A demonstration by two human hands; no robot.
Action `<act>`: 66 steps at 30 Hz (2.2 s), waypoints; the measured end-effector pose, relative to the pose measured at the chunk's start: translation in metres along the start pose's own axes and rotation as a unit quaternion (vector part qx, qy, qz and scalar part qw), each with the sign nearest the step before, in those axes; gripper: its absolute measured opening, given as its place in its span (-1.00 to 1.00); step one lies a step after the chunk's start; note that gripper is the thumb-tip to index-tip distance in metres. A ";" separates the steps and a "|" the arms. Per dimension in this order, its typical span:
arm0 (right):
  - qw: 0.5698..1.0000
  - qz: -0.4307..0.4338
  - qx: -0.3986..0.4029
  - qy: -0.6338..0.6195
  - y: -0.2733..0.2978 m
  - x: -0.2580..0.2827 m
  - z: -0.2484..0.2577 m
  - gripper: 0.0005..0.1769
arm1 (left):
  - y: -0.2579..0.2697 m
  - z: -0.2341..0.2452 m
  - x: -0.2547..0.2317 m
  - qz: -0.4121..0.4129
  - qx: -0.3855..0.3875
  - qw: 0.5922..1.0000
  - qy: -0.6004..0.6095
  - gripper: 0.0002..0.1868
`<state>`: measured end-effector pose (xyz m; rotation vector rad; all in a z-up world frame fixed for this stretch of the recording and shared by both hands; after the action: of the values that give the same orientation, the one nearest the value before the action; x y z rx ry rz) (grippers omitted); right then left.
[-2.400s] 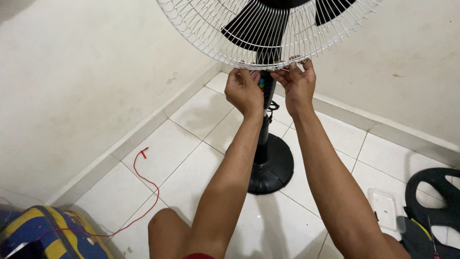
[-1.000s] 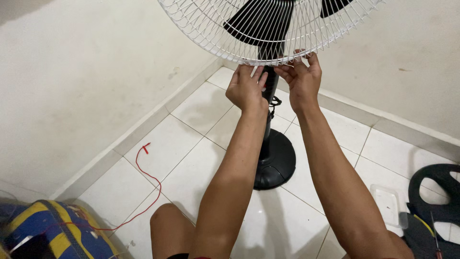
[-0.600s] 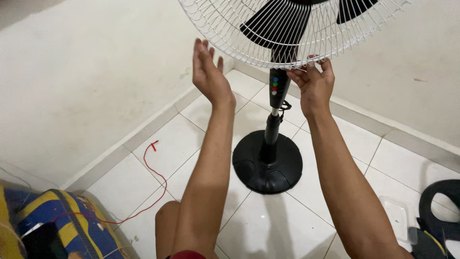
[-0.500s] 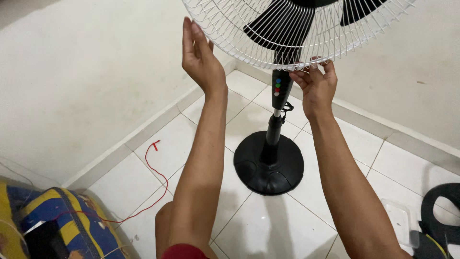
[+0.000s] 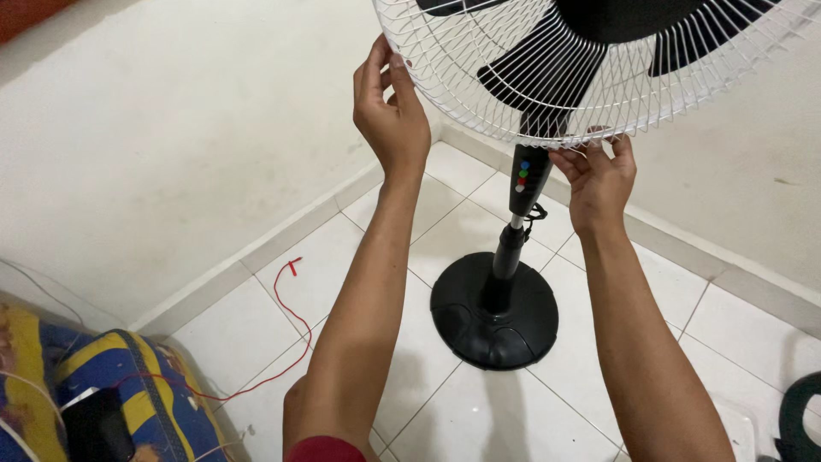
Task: The person assembles a standing electric fan by attaching the front wire cage to the fan head and securing it with a screw. They use a screwdriver to tighten the screw and adjust the cage alignment.
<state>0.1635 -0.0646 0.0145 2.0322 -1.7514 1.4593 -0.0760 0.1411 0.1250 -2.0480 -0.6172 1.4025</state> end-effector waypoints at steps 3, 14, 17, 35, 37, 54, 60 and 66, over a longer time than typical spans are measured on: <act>1.000 0.000 -0.002 0.003 0.000 -0.001 0.002 -0.82 | 0.007 0.005 -0.008 -0.009 0.002 1.000 0.011 -0.59; 1.000 -0.008 -0.006 0.018 0.000 0.000 0.002 -0.82 | -0.023 0.005 0.014 0.147 0.022 0.980 0.134 -0.57; 1.000 -0.015 -0.009 0.012 0.001 0.001 0.000 -0.85 | -0.036 -0.001 0.023 0.172 0.102 0.959 0.203 -0.59; 0.999 -0.022 -0.030 0.037 0.002 0.006 -0.005 -0.90 | -0.046 -0.027 0.056 0.165 0.175 0.929 0.280 -0.58; 0.999 -0.021 -0.027 0.035 0.003 0.006 -0.005 -0.89 | -0.047 -0.024 0.051 0.149 0.170 0.935 0.273 -0.59; 0.993 -0.044 0.018 0.111 0.008 0.021 -0.007 -0.68 | -0.152 -0.021 -0.095 -0.133 0.104 0.984 -0.063 -0.77; 0.974 -0.070 0.050 0.209 0.008 0.032 -0.009 -0.64 | -0.160 -0.017 -0.123 -0.214 0.150 0.964 -0.055 -0.84; 0.972 -0.082 0.064 0.212 0.009 0.030 -0.012 -0.63 | -0.188 -0.030 -0.129 -0.185 0.287 0.931 -0.129 -0.83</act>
<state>0.1461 -0.0824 0.0371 1.6990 -1.3203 1.8222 -0.1015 0.1872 0.3496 -1.2295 -0.5751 1.4199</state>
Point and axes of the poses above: each hand's wrist, its own y-axis away from the middle knuckle, its own z-axis out of the back of the hand, x = y × z, the point moved 8 cm from there along -y, towards the middle knuckle, and after that the axes turned 7 degrees about z, right-handed, at the moved point
